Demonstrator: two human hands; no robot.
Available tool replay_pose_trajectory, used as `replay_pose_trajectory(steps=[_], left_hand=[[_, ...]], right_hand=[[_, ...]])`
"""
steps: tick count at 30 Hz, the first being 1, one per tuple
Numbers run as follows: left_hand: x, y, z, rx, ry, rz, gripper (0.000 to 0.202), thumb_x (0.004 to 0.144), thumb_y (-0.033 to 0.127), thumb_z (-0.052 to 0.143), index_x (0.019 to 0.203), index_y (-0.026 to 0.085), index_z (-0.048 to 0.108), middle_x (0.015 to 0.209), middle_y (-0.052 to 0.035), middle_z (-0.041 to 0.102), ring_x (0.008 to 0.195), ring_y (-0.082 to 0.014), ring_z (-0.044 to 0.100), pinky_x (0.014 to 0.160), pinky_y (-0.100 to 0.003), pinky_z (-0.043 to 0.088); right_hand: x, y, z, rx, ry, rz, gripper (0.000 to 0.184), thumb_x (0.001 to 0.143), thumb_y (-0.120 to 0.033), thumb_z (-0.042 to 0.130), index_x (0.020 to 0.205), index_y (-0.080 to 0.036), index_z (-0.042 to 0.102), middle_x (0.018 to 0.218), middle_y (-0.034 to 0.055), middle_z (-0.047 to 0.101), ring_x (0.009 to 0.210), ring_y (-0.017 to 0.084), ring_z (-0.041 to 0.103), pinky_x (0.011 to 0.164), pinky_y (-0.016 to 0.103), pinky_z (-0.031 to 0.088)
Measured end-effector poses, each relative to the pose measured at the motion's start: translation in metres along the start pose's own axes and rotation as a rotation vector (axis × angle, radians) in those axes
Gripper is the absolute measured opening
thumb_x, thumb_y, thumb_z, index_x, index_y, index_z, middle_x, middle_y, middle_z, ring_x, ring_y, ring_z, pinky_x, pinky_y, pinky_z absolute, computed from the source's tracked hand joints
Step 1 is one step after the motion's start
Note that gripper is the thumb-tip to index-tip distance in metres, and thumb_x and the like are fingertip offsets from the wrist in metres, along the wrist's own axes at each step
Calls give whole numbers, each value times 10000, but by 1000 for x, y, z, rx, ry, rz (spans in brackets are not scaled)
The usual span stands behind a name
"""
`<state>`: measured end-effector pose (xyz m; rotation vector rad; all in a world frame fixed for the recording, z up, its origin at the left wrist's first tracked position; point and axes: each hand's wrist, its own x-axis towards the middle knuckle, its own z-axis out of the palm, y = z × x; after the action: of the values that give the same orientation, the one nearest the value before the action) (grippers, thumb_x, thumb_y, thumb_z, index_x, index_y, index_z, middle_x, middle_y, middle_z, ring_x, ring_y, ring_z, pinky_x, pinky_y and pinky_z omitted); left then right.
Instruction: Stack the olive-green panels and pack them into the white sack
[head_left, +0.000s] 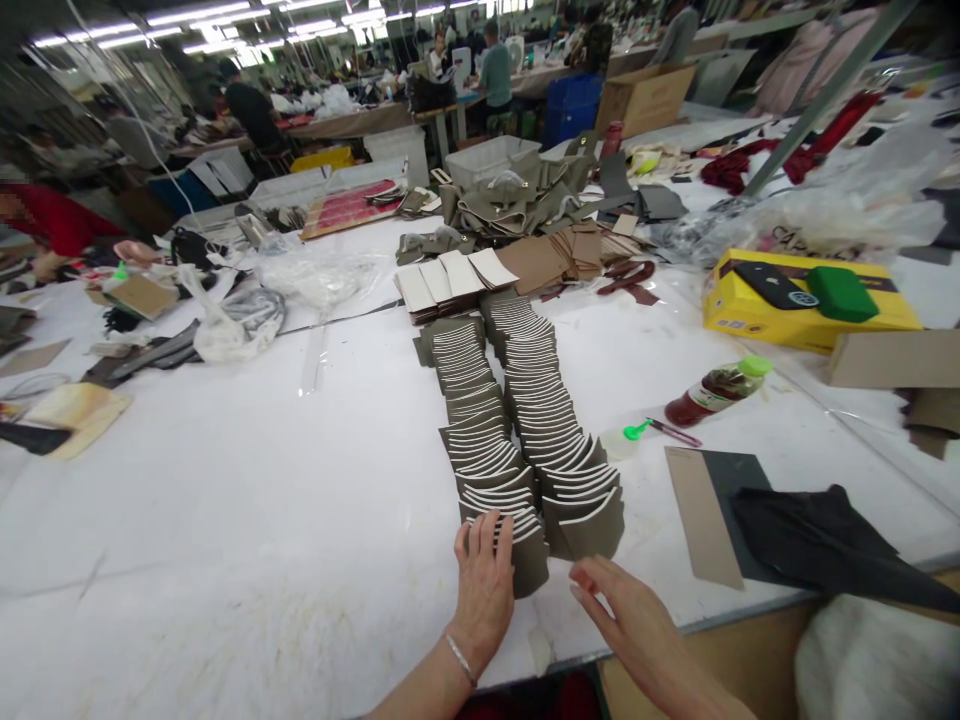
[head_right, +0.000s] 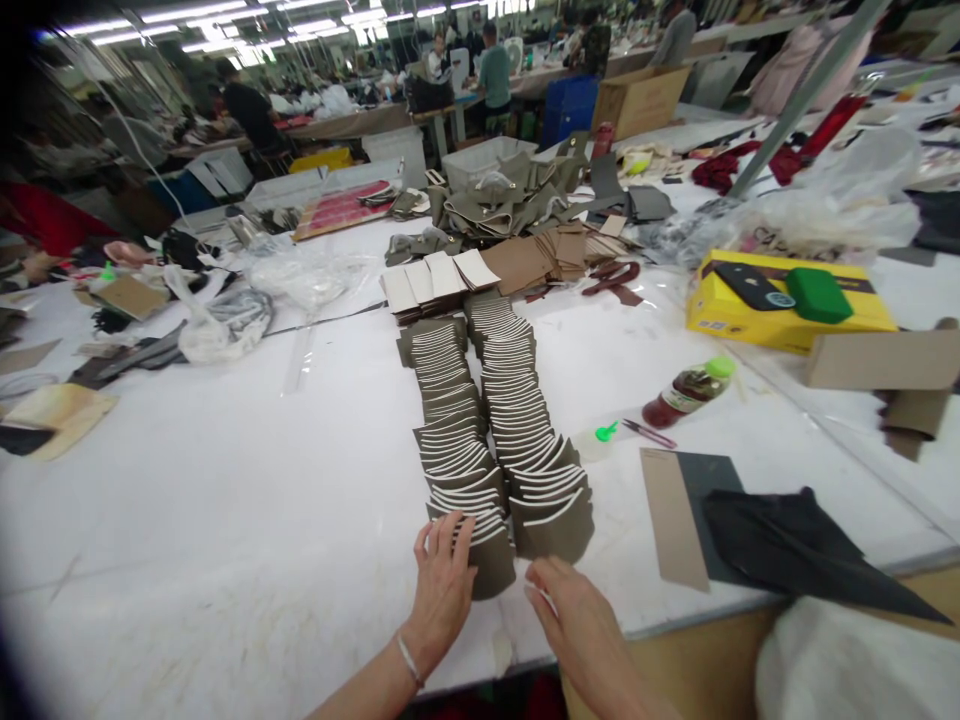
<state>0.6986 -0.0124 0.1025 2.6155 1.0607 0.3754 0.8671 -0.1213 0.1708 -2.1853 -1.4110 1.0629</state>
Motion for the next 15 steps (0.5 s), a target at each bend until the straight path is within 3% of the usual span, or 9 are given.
replay_pose_trajectory(steps=[6, 15], left_hand=[[-12, -2, 6, 40, 88, 24, 540, 790, 99, 615, 1307, 201, 501, 1333, -112, 504, 1261, -274, 416, 1071, -503, 324], [-20, -6, 12, 40, 93, 40, 573, 788, 43, 584, 1325, 220, 496, 1329, -103, 520, 1265, -258, 420, 1081, -485, 278]], right_hand=[[0, 0, -1, -7, 0, 12, 291, 981, -360, 331, 938, -197, 567, 923, 65, 585, 861, 235, 562, 786, 413, 425], [-2, -4, 0, -20, -7, 28, 294, 970, -336, 324, 942, -185, 575, 927, 78, 588, 871, 247, 567, 794, 429, 433]])
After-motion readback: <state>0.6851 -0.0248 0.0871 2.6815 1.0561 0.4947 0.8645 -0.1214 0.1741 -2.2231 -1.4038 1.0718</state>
